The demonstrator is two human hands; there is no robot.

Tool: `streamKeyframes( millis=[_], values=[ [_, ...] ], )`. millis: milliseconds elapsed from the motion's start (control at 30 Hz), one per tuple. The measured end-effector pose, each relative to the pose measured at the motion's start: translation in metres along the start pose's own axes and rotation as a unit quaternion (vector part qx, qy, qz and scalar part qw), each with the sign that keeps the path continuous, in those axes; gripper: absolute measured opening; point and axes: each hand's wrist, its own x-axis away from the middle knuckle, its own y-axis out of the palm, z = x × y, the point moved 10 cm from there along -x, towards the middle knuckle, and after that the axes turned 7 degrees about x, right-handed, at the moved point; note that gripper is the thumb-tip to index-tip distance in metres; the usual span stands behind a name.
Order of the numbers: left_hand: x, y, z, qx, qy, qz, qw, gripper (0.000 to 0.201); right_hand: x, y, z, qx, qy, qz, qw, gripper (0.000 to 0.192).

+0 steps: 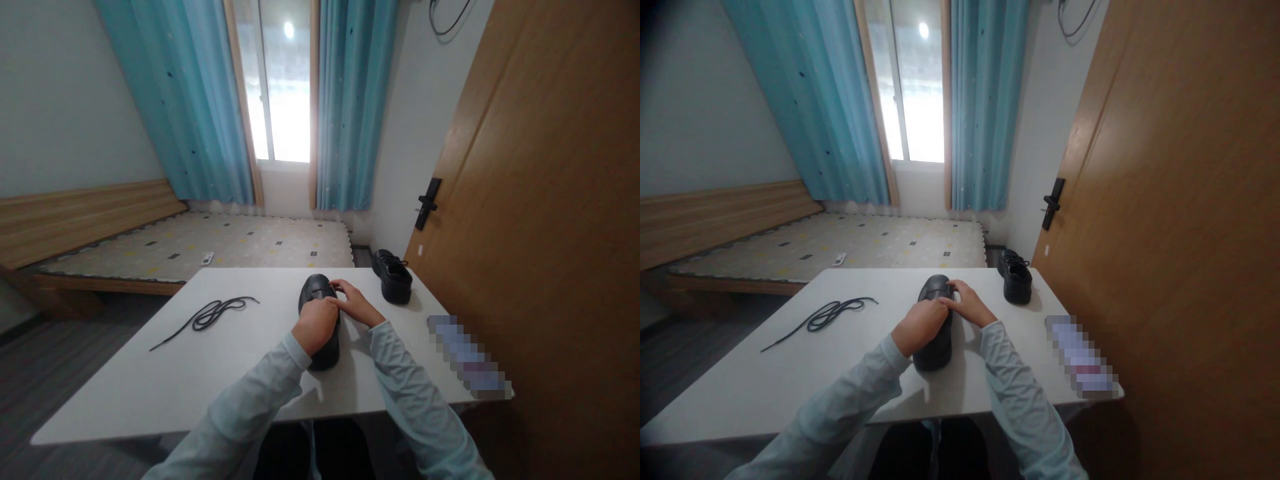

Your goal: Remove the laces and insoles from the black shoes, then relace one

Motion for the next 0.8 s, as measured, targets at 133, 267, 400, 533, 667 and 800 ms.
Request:
streamKeyframes(
  millis=[133,267,400,533,667,800],
  values=[
    [0.002,-0.009,-0.001,-0.003,-0.030,0.017,0.999,0.028,0.000,0.000,0.001,-0.003,-0.007,0.007,1.000,0.044],
    [0.003,-0.015,-0.003,-0.004,-0.027,0.049,0.998,0.025,0.000,0.001,0.002,0.013,-0.019,0.016,1.000,0.042],
    [0.007,-0.021,-0.006,-0.009,-0.024,0.074,0.997,0.024,0.000,0.002,0.003,0.024,-0.025,0.014,0.999,0.039],
    [0.012,-0.030,-0.008,-0.020,-0.031,0.107,0.994,0.031,0.000,0.002,0.002,0.035,-0.036,0.016,0.999,0.038],
    [0.014,-0.033,-0.008,-0.022,-0.012,0.117,0.993,0.032,0.000,0.002,0.003,0.037,-0.038,0.017,0.998,0.037],
    [0.013,-0.029,-0.014,-0.007,-0.003,0.100,0.995,0.028,0.001,0.004,0.004,0.024,-0.035,0.010,0.999,0.037]
  ],
)
